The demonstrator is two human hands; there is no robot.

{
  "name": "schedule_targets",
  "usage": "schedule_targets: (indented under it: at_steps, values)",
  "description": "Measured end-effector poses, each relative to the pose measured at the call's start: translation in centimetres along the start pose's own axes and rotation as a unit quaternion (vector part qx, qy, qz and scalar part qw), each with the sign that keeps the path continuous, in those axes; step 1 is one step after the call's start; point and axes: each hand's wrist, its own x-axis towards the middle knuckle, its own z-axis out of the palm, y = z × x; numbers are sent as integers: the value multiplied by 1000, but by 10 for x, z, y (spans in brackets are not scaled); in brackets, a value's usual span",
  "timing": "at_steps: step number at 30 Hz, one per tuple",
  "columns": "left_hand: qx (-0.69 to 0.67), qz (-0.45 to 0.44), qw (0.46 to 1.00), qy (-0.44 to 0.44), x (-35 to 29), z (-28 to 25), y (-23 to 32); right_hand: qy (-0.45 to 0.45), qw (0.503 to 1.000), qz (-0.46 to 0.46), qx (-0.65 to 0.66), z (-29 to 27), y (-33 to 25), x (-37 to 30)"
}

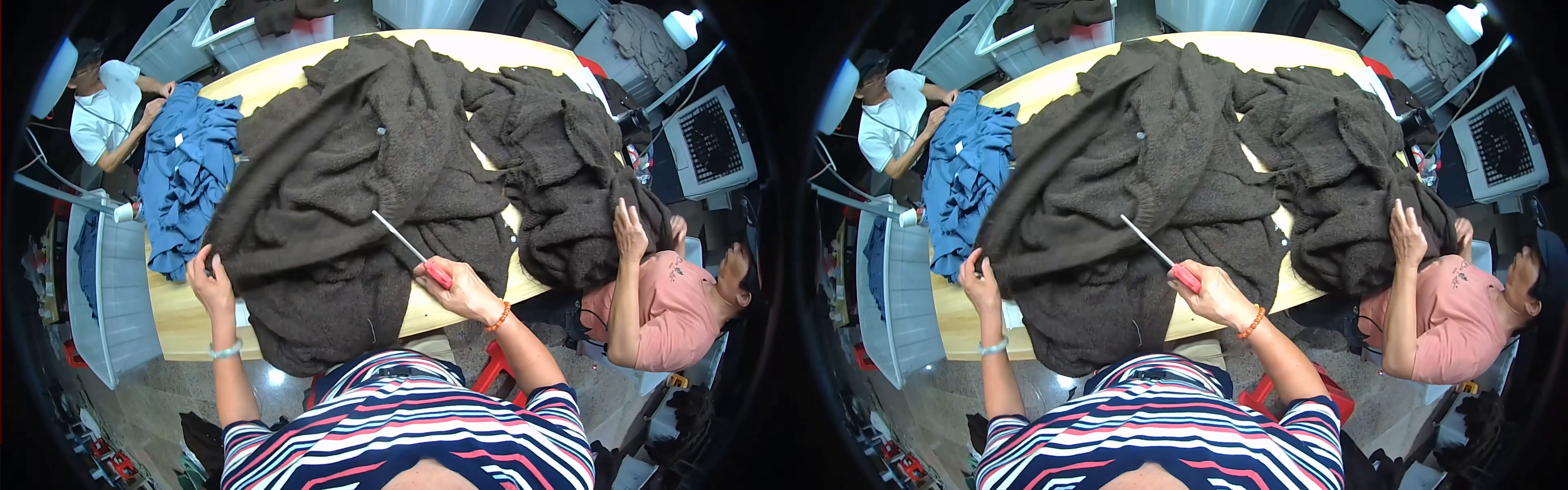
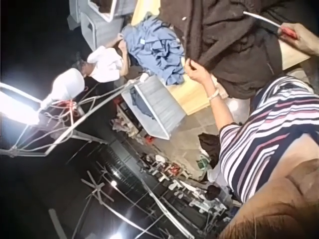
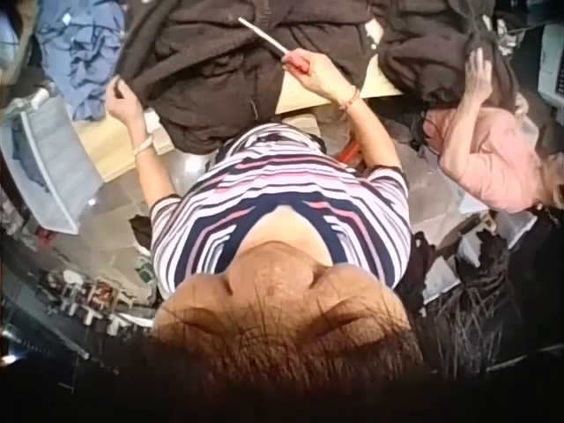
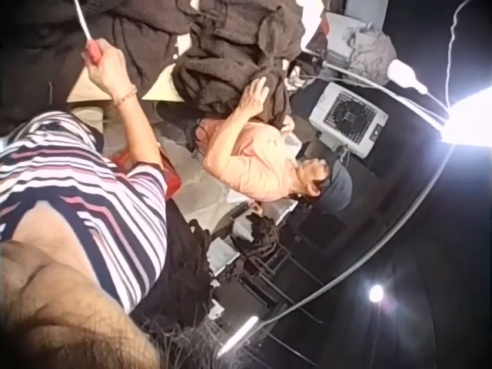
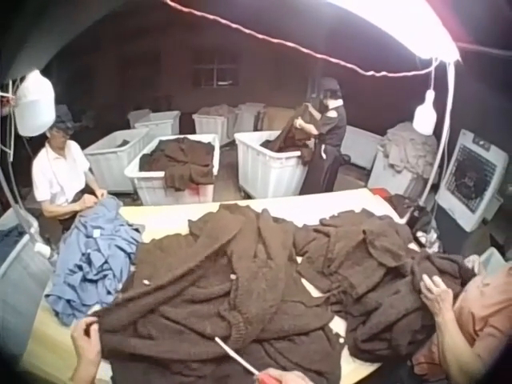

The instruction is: Trimming excess threads from brown knitted garments using scissors.

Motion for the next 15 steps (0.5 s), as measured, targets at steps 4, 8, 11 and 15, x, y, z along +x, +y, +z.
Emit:
schedule_targets:
  at_steps: [4, 8, 11, 15]
  values:
    - [-236, -47, 941, -238, -24, 16, 98, -14, 1000, -19, 10, 11, 1, 15]
    - [-575, -194, 682, -408, -59, 59, 190, -78, 996, -12, -32, 17, -21, 28]
    - [-602, -189, 655, -416, -50, 74, 205, -65, 996, -55, 15, 13, -12, 32]
    - [-603, -177, 651, -426, -13, 66, 227, -1, 989, -146, -4, -3, -8, 31]
